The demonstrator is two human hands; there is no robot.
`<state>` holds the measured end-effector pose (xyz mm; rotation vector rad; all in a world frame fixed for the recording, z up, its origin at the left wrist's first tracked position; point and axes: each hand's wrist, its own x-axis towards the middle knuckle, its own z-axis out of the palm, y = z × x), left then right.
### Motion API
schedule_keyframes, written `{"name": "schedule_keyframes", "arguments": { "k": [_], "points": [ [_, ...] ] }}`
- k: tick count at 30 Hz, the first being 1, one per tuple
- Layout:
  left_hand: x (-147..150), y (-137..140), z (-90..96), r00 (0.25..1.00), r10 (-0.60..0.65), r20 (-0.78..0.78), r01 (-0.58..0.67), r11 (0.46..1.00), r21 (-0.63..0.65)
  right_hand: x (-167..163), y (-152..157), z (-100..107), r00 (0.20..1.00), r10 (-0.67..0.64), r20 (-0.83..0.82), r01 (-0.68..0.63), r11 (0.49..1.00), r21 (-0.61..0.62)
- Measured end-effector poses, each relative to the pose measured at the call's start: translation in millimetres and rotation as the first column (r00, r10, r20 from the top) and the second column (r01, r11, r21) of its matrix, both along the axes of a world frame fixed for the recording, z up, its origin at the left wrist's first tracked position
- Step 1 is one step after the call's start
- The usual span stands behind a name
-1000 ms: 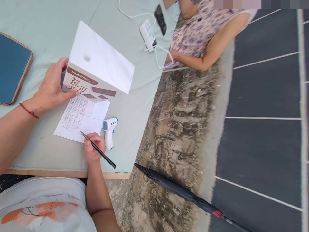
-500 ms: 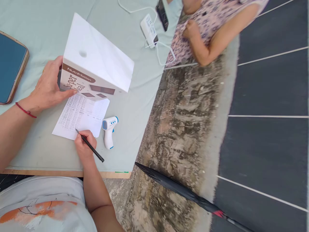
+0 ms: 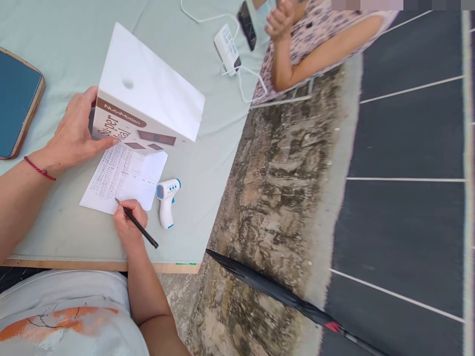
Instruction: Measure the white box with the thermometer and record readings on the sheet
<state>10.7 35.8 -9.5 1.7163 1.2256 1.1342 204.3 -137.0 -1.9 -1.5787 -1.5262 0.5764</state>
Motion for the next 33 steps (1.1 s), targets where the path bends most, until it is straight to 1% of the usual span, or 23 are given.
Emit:
{"name": "schedule_keyframes", "arguments": {
  "k": [2,4,8,10,12,15,18,24,27,30,33],
  "points": [
    [0,-1,1.5,1.0,0.001,0.003,-0.001,1.0,0.011,0,0,0,1.0,-0.005,0.008,0.005,1.0,-0.021],
    [-1,-4,7.0,1.0,-0.001,-0.004,0.001,1.0,0.01,0,0,0,1.0,-0.008,0.001,0.008,1.0,-0.024],
    [-1,-9,22.3,0.996,0.009,-0.089,-0.014,0.998,-0.058,0,-1,-2,0.999,-0.021,-0.034,0.021,1.0,-0.012],
    [-1,-10,24.7,0.995,0.01,-0.101,-0.017,0.998,-0.066,1,-2,-4,0.998,-0.046,-0.035,0.046,0.999,-0.014],
    [-1,-9,21.5,0.997,0.01,-0.073,-0.013,0.999,-0.038,0,-2,-5,0.998,-0.061,-0.024,0.06,0.998,-0.025],
    [-1,-6,10.8,1.0,0.012,-0.019,-0.011,1.0,0.028,-1,-2,-5,0.998,-0.065,-0.015,0.065,0.998,-0.028],
    [-1,-4,3.5,1.0,0.013,0.0,-0.013,0.999,0.044,-2,-1,-3,0.997,-0.076,-0.015,0.075,0.997,-0.019],
    [-1,-4,4.9,1.0,0.012,-0.001,-0.012,1.0,-0.001,0,-1,-4,0.998,-0.057,-0.021,0.057,0.998,-0.02],
    [-1,-3,2.8,1.0,0.017,0.01,-0.017,1.0,0.02,1,-2,-6,0.997,-0.062,-0.037,0.062,0.998,-0.009],
    [-2,-2,1.2,1.0,0.011,0.014,-0.012,0.999,0.043,1,-4,-8,0.995,-0.096,-0.037,0.096,0.995,-0.012],
    [-2,-5,6.6,1.0,0.006,-0.02,-0.006,1.0,0.013,0,-4,-9,0.995,-0.095,-0.024,0.095,0.995,-0.007]
  ]
}}
